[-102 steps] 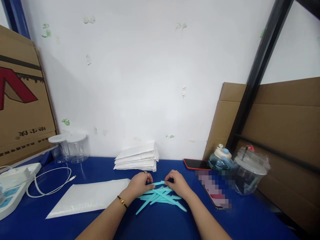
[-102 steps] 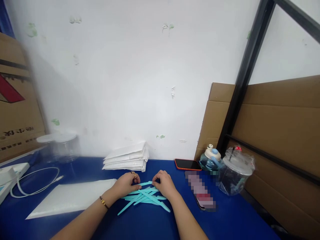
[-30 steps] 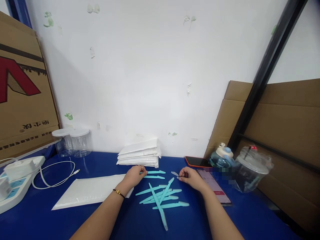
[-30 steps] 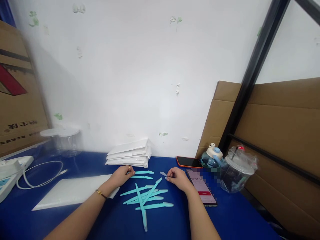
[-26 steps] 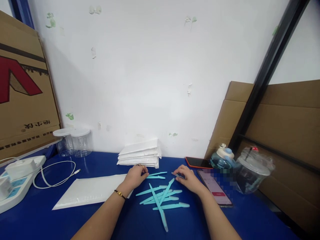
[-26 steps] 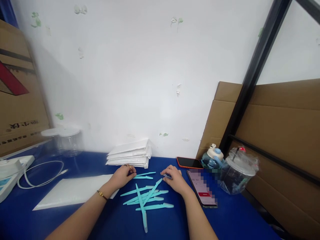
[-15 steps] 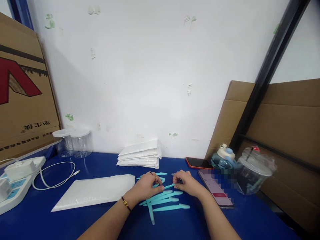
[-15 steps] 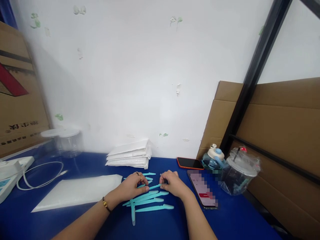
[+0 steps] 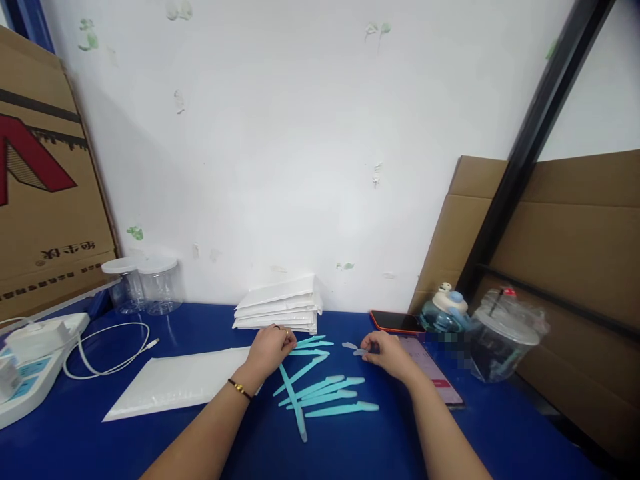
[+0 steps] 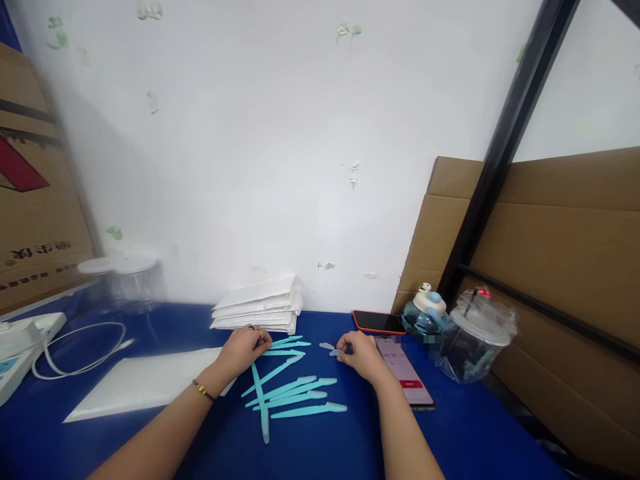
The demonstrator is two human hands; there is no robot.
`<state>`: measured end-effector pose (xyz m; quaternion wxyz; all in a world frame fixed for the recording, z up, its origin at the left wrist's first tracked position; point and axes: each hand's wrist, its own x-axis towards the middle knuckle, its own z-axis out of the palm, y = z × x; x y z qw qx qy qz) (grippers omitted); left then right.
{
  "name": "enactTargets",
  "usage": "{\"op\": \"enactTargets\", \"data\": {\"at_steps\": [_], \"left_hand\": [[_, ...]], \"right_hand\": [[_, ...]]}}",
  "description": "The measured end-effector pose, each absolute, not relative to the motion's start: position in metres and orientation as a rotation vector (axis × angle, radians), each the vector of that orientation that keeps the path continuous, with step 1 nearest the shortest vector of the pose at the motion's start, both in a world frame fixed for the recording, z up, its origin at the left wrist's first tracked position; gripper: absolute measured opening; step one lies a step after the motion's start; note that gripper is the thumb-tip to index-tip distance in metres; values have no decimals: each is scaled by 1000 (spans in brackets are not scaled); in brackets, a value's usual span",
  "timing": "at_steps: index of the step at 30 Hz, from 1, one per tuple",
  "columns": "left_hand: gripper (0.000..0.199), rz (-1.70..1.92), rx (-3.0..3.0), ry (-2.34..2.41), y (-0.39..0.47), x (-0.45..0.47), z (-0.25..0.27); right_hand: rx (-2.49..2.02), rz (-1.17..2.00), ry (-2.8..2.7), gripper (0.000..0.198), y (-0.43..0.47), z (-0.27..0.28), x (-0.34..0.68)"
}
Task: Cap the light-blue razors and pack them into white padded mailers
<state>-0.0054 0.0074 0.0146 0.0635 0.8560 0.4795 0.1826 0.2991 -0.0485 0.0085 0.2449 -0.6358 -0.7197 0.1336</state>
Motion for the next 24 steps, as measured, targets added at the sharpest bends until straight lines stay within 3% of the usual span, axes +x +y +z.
{"op": "enactTargets", "data": {"at_steps": [5,10,17,24], "left_hand": [[26,501,2565,1374,-8,5,16],[11,379,2515,1277,-20,21,10],[17,500,2325,1205,-21,32,8],[17,606,2337,1402,-3,22,14]], "right_hand": [[-1654,312,-2008,9,-48,11,286],[-1573,390,-2070,16,-52,12,267],[-1510,474,-2292,23,-57,14,246],[-1668,321,-2117,23,-52,16,284]]}}
